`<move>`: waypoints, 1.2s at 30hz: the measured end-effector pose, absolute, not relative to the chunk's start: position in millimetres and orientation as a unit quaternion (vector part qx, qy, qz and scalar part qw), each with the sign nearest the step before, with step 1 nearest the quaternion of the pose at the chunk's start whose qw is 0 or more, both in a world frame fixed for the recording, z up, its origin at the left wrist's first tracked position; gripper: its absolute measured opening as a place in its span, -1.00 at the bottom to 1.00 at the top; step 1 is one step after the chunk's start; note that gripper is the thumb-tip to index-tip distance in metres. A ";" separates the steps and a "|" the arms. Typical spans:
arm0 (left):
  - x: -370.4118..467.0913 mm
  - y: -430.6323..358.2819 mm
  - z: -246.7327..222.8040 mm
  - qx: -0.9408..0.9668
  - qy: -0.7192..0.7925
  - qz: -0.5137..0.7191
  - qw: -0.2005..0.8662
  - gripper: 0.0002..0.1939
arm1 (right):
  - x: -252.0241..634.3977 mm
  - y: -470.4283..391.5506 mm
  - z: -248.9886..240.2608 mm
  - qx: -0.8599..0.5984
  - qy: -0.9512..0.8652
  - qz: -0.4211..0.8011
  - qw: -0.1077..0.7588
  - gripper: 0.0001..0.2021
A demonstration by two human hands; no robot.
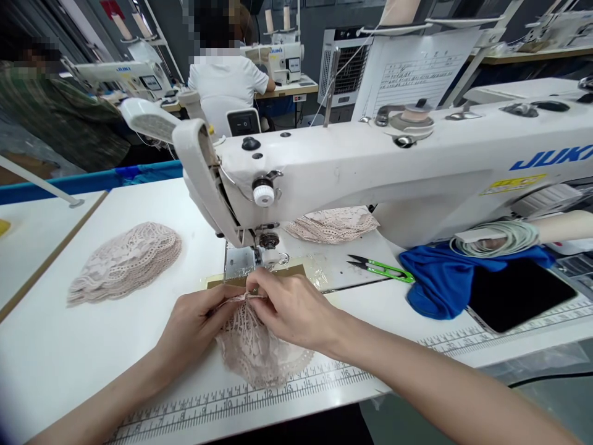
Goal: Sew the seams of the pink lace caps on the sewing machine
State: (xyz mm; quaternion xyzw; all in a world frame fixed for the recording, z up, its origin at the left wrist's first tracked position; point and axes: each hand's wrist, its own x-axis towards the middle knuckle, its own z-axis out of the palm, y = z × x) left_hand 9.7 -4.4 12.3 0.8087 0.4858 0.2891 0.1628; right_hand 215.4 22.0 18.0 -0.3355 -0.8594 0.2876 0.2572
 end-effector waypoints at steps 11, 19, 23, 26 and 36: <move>10.1 -5.8 10.1 0.816 0.472 0.297 0.154 -0.82 | 217.4 22.7 14.8 -0.306 -0.875 0.288 0.241 -0.89; 12.1 -5.7 13.9 0.830 0.445 0.329 0.062 -0.83 | 216.5 23.4 16.6 -0.288 -0.886 0.253 0.260 -0.90; 12.6 -8.9 12.4 0.836 0.438 0.322 0.069 -0.88 | 218.2 24.3 16.5 -0.260 -0.895 0.166 0.322 -0.85; 13.6 -13.0 16.1 0.837 0.436 0.322 0.073 -0.95 | 223.0 22.9 20.7 -0.192 -0.918 0.021 0.346 -0.84; 6.6 -13.4 27.2 0.887 0.298 0.353 0.017 -0.64 | 231.2 10.2 55.4 -0.028 -0.938 -0.191 0.287 -0.79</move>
